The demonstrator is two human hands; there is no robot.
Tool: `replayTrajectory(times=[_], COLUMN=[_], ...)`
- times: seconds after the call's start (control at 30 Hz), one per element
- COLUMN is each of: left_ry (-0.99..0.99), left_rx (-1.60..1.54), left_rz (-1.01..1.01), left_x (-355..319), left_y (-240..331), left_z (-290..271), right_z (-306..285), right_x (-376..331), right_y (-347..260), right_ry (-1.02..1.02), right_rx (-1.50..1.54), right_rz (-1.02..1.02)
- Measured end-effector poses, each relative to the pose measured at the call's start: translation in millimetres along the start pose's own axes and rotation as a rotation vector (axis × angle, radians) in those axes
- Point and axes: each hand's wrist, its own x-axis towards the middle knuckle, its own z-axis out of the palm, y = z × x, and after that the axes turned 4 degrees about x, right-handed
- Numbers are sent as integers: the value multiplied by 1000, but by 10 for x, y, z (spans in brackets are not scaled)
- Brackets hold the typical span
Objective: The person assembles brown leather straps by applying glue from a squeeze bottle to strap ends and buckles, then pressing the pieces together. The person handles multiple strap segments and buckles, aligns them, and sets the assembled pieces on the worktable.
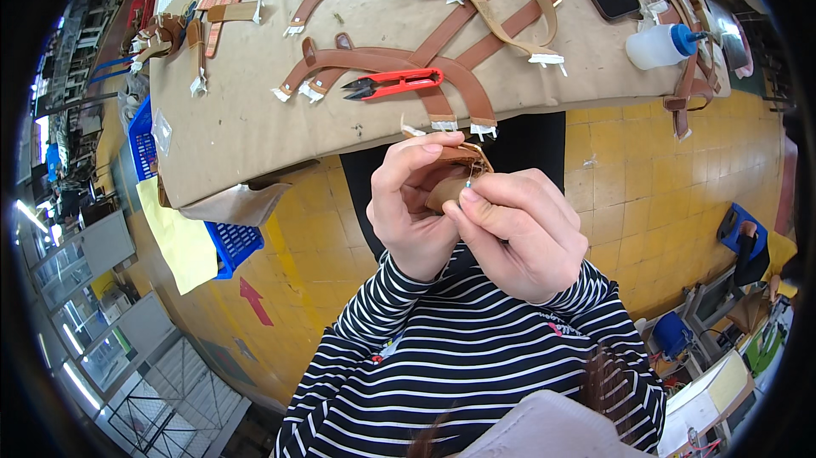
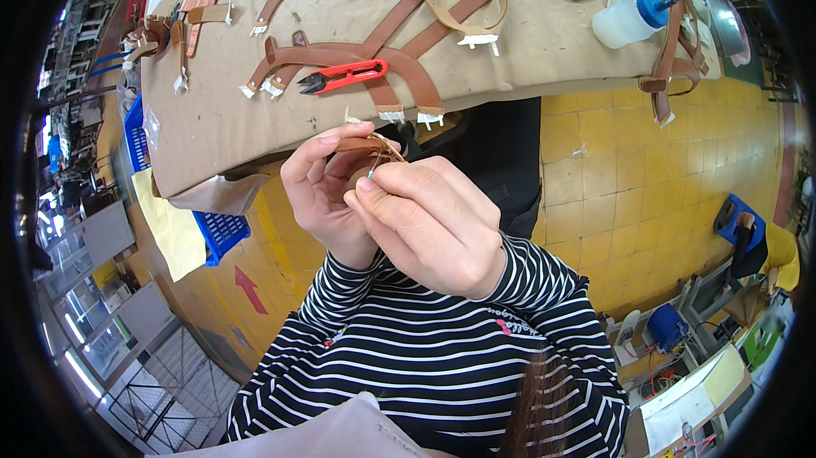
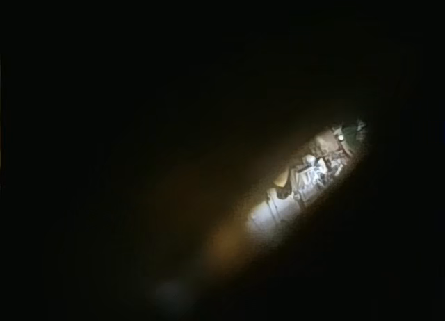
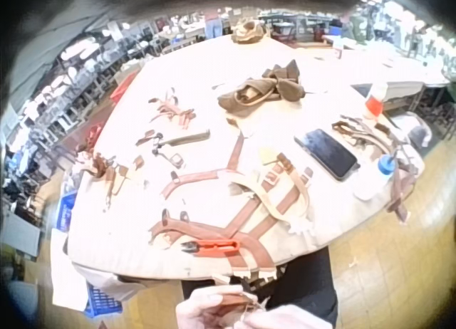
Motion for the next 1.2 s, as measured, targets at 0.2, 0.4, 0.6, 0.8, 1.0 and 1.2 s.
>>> replayTrajectory(times=[0.2,0.4,0.6,0.8,1.0,1.2], left_ry=[21,-29,-14,-42,-37,5], left_rx=[-120,-260,-415,-406,-333,-379], left_rz=[-150,-254,-357,-330,-372,-373], left_x=[20,61,67,62,94,134], left_y=[-10,-82,-108,-104,-88,-56], left_z=[25,-8,-34,12,45,64], right_z=[-54,-315,-568,-697,-740,-1052], right_x=[23,-39,4,-140,-232,-102], right_y=[31,172,922,1396,1399,1647], right_ry=[4,226,440,235,353,651], right_rx=[-26,251,-278,-604,-598,-711], right_rz=[5,-34,214,349,358,328])
